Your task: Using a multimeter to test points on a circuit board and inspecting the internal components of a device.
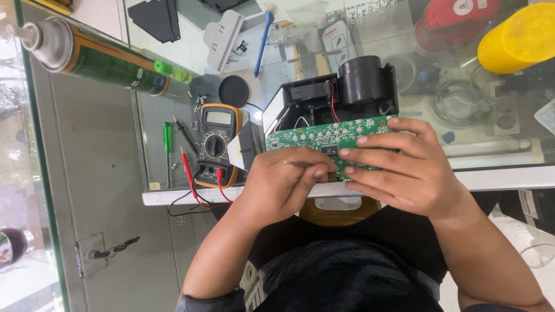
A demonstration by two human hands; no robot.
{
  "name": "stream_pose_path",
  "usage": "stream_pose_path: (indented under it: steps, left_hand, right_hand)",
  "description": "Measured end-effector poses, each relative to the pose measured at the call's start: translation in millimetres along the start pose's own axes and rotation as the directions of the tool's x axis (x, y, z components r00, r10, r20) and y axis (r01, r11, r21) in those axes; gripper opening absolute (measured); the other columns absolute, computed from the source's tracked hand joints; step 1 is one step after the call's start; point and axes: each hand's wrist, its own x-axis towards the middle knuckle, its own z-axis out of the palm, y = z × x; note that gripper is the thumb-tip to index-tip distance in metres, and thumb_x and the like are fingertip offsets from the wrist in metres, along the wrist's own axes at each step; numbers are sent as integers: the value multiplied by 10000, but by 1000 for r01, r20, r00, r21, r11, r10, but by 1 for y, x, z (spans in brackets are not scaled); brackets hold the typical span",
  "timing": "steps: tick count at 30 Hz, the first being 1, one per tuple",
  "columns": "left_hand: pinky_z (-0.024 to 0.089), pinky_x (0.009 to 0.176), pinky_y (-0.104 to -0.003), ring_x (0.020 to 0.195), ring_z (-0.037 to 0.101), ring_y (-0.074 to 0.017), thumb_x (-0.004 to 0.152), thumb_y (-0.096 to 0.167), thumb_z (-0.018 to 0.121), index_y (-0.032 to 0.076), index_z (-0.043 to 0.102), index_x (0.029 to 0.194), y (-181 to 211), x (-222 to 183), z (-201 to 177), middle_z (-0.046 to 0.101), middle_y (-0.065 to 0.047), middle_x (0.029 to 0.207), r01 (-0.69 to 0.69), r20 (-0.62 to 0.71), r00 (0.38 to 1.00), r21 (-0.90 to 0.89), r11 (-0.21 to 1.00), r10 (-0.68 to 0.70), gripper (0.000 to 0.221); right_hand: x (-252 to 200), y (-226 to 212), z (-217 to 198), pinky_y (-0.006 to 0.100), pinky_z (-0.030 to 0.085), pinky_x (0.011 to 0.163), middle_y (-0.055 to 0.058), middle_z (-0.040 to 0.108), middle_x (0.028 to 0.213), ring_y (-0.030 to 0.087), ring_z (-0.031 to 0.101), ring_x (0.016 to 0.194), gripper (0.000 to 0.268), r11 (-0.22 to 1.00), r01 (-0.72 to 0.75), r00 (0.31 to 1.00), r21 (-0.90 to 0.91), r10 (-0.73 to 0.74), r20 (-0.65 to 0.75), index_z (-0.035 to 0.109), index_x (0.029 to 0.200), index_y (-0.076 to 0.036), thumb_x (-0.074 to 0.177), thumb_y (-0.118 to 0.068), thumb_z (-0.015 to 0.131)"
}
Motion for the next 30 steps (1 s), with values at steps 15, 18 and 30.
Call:
stream_pose_path:
  steps: [15,18,30]
  left_hand:
    - [584,753,-371,842,719,-277,1080,99,551,45,607,1108,-1,-25,-6,720,-44,1015,-78,-69,994,114,990,86,84]
    - [590,761,-366,839,716,-274,1072,96,564,45,617,1094,0,-23,-7,725,-53,1002,-83,-60,994,124,989,91,76]
    - [587,792,-370,856,730,-283,1088,142,509,52,632,1096,-7,-21,-9,737,-52,1010,-49,-30,998,37,998,50,152]
  right_hand:
    - [-1,-3,2,464,402,1076,27,754,1167,239,680,1068,103,999,2,999,-54,1,44,767,1057,-167,975,-220,796]
    - [0,-3,2,457,389,1073,15,748,1167,235,677,1053,93,997,1,999,-73,2,50,773,1067,-178,987,-225,769]
    - [0,-2,3,447,358,1081,-11,735,1175,229,645,1068,70,998,-3,998,-59,7,59,770,1063,-225,996,-238,755]
